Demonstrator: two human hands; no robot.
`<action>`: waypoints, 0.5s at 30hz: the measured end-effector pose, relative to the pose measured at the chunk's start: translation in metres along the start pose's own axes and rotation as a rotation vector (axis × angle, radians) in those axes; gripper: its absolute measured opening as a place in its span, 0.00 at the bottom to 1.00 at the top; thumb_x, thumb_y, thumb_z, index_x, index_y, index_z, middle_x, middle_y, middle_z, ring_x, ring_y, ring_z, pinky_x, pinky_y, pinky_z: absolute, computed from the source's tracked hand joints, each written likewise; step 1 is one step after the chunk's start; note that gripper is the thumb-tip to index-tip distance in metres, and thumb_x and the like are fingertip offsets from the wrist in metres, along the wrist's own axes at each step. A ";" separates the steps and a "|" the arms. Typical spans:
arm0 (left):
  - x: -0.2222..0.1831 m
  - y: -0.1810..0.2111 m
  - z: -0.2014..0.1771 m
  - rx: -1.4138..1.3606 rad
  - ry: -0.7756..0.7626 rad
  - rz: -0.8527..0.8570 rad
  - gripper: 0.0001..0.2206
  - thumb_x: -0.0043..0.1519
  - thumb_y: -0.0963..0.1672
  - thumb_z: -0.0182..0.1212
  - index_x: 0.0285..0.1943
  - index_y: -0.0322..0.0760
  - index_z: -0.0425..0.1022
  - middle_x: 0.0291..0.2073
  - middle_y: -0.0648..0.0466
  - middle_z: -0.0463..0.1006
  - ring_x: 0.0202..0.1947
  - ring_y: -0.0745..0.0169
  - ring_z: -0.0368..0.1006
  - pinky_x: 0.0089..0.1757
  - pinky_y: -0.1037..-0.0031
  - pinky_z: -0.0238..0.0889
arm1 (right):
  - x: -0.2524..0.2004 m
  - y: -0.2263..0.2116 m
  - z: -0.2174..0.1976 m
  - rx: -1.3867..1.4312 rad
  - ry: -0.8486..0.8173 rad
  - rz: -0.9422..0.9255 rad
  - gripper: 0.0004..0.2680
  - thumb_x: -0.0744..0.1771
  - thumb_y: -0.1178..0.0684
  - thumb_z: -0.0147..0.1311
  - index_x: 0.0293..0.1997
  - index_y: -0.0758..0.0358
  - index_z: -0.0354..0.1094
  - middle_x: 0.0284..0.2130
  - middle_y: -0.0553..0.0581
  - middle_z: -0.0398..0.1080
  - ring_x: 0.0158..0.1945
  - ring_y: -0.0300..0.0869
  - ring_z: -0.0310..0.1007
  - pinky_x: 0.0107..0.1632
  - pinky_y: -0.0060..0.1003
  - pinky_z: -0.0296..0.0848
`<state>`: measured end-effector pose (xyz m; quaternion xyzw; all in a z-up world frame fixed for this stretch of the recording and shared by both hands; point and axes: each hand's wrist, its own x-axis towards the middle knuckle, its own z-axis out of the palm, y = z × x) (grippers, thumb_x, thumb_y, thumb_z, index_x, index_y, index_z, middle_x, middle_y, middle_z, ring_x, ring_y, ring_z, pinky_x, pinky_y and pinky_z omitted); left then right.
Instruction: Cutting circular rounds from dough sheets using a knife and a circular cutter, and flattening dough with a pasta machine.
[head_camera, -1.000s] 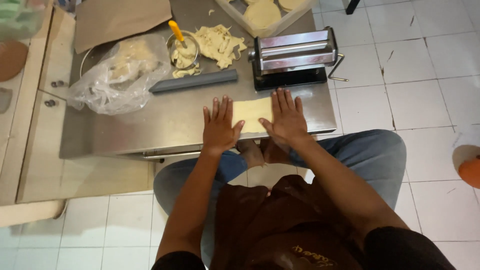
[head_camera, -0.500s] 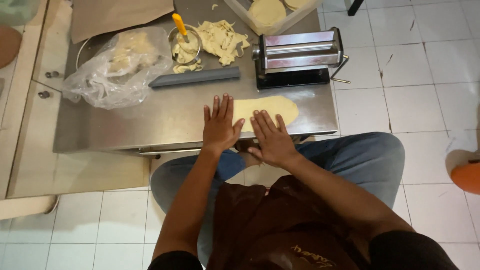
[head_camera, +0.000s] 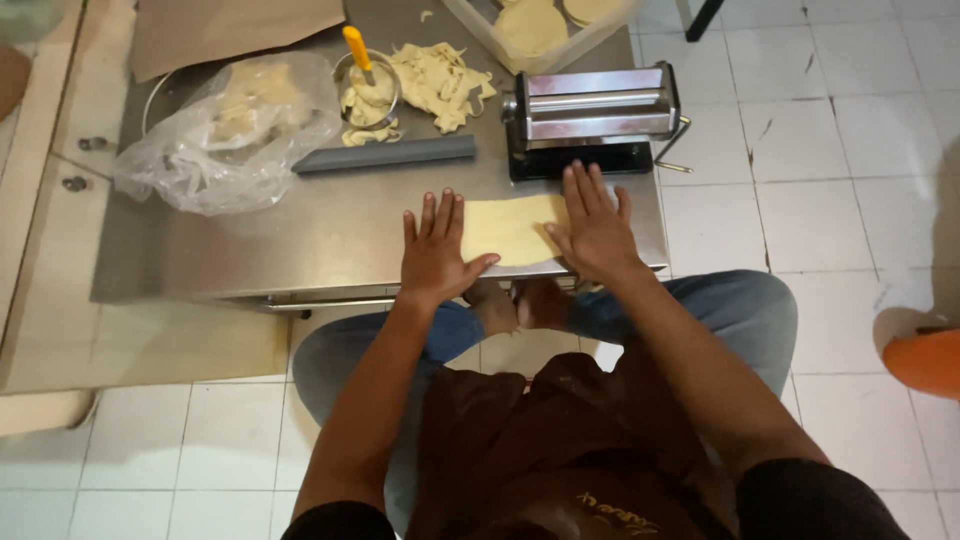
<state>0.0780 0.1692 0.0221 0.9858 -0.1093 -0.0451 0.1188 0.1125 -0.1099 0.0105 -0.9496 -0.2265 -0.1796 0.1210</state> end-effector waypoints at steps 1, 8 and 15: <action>0.000 -0.001 0.001 0.014 0.011 0.007 0.49 0.61 0.68 0.44 0.83 0.37 0.43 0.81 0.45 0.42 0.80 0.38 0.34 0.69 0.37 0.30 | 0.001 -0.001 -0.002 -0.019 -0.242 0.060 0.31 0.70 0.31 0.37 0.80 0.63 0.42 0.76 0.66 0.45 0.79 0.55 0.40 0.69 0.61 0.42; -0.010 0.000 0.005 -0.001 0.127 0.093 0.43 0.66 0.65 0.42 0.83 0.37 0.45 0.80 0.41 0.43 0.79 0.33 0.36 0.69 0.37 0.33 | -0.002 -0.023 -0.033 0.005 -0.474 0.125 0.33 0.71 0.31 0.34 0.81 0.64 0.32 0.79 0.67 0.34 0.81 0.60 0.28 0.72 0.66 0.32; 0.007 -0.030 0.026 -0.156 0.228 0.115 0.38 0.68 0.59 0.49 0.83 0.41 0.47 0.78 0.38 0.51 0.77 0.30 0.44 0.68 0.35 0.37 | 0.010 -0.007 -0.003 0.076 -0.289 0.036 0.29 0.71 0.32 0.41 0.78 0.59 0.47 0.70 0.61 0.52 0.75 0.53 0.50 0.67 0.65 0.56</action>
